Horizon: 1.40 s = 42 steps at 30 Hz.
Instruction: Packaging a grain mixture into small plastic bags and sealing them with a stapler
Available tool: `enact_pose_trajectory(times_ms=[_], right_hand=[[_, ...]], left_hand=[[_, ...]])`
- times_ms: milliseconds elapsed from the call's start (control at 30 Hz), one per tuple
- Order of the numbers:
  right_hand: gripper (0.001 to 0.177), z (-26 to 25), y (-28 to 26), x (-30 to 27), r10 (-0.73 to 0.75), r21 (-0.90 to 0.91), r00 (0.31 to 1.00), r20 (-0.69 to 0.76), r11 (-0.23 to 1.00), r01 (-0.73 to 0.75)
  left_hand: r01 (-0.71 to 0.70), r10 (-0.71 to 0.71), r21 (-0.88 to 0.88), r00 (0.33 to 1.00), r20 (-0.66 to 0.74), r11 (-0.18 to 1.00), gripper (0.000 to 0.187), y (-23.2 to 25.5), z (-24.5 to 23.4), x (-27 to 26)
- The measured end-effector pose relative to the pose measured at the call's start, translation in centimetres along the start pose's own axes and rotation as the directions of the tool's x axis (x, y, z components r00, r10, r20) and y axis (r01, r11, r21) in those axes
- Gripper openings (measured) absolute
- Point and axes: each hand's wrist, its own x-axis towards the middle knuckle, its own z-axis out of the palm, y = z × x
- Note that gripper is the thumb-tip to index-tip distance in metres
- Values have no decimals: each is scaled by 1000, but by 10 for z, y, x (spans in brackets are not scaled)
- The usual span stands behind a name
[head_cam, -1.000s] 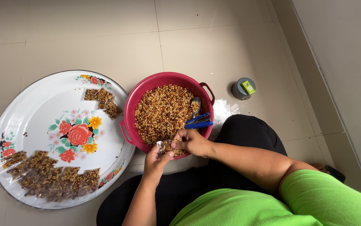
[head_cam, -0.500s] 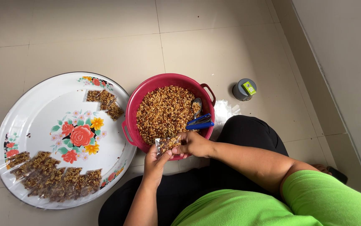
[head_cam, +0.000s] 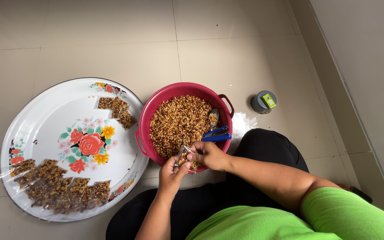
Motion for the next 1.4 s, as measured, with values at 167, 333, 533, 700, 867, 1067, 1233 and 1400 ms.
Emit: enact_pose_trajectory(times_ms=[167,333,533,700,867,1067,1233,1400], right_hand=[[20,-1,6,1,28,74,999,-29,997,-26],[15,-12,-24,-10,-11,95,983,184,995,-7],[16,-30,-32,15,108,42,994,3,993,-108],[18,-32,-92,78,-46,-76,999,30,996,48],[16,15,-131,190,16,-346,997,69,938,9],[26,83,-90,339,111,-629,994,-15,771,-96],[29,121,-49,414,168,-734,986,-14,668,-124],[16,141,-60,427,284,-649,956,-78,713,-265]], left_hand=[[0,-3,81,999,33,997,23,8,-5,3],[-25,28,135,999,-24,991,26,-4,-10,9],[24,-15,-112,996,87,993,70,20,-4,13],[260,-189,-174,919,345,950,61,26,-4,16],[231,-160,-183,929,335,955,43,37,-15,20],[347,-277,-260,922,270,901,29,27,-23,26],[419,-294,-376,891,346,827,20,2,-27,35],[447,-227,-489,867,444,749,22,-41,-21,46]])
